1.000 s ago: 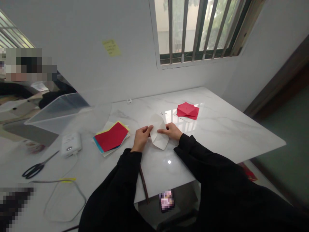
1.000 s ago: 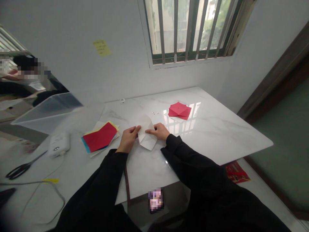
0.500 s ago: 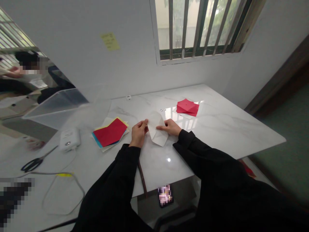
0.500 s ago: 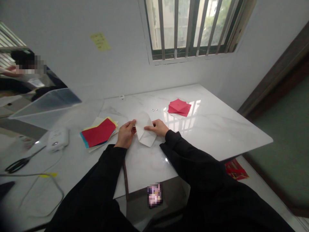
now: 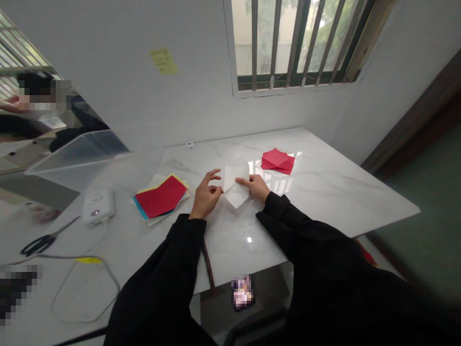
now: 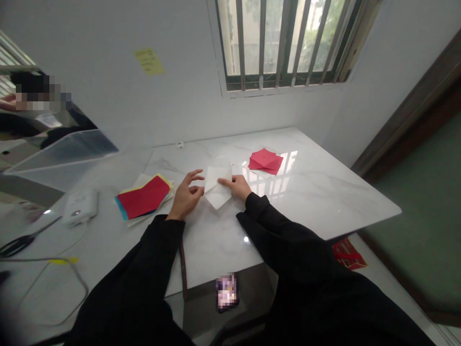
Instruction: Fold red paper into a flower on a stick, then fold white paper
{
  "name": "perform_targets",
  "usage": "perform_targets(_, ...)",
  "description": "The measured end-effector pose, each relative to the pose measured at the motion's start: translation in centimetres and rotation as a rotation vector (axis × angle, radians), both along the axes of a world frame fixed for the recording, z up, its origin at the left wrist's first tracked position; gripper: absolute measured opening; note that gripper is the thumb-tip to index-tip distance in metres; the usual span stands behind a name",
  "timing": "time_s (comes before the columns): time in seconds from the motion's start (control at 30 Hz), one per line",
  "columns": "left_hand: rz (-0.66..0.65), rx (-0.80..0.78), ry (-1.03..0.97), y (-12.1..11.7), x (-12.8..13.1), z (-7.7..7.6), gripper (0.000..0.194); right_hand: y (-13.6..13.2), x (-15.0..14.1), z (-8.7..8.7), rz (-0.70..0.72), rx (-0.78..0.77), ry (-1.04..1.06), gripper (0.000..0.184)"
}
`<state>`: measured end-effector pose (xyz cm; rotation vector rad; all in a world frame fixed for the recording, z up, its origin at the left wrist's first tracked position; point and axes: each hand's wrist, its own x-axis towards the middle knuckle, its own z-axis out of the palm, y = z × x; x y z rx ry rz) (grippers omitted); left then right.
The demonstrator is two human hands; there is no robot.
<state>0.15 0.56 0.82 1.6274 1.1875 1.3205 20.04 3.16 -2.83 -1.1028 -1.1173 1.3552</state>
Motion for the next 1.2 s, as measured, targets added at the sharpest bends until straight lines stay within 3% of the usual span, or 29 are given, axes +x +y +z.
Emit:
perform_targets(0.13, -0.192, 0.045, 0.077, -1.1, 1.0, 0.1, 0.075, 0.2, -0.1, 0.0, -0.092, -0.026, 0.06, 0.044)
perform_targets(0.23, -0.238, 0.113, 0.135, -1.4, 1.5, -0.1, 0.049, 0.2, -0.3, 0.0, -0.091, -0.022, 0.05, 0.041)
perform_targets(0.33, -0.205, 0.117, 0.13, -1.2, 1.6, -0.2, 0.026, 0.0, -0.4, 0.1, -0.082, -0.026, 0.031, 0.036)
perform_targets(0.67, -0.04, -0.077, -0.17, -0.9, 2.4, -0.4, 0.042, -1.0, -1.7, 0.4, -0.083, -0.061, 0.15, 0.037)
perform_targets(0.83, -0.066, -0.143, -0.299, -1.0, 2.7, -0.3, 0.082, -1.3, -2.1, 0.8, -0.125, -0.072, 0.151, 0.036)
perform_targets(0.9, -0.071, -0.178, -0.319, -0.9, 2.8, -0.6, 0.09, -1.4, -2.2, 1.0, -0.13, -0.075, 0.138, 0.035)
perform_targets(1.2, -0.042, -0.215, -0.336, -0.9, 2.8, -1.1, 0.061, -1.6, -2.5, 1.0, 0.046, -0.099, 0.221, 0.035)
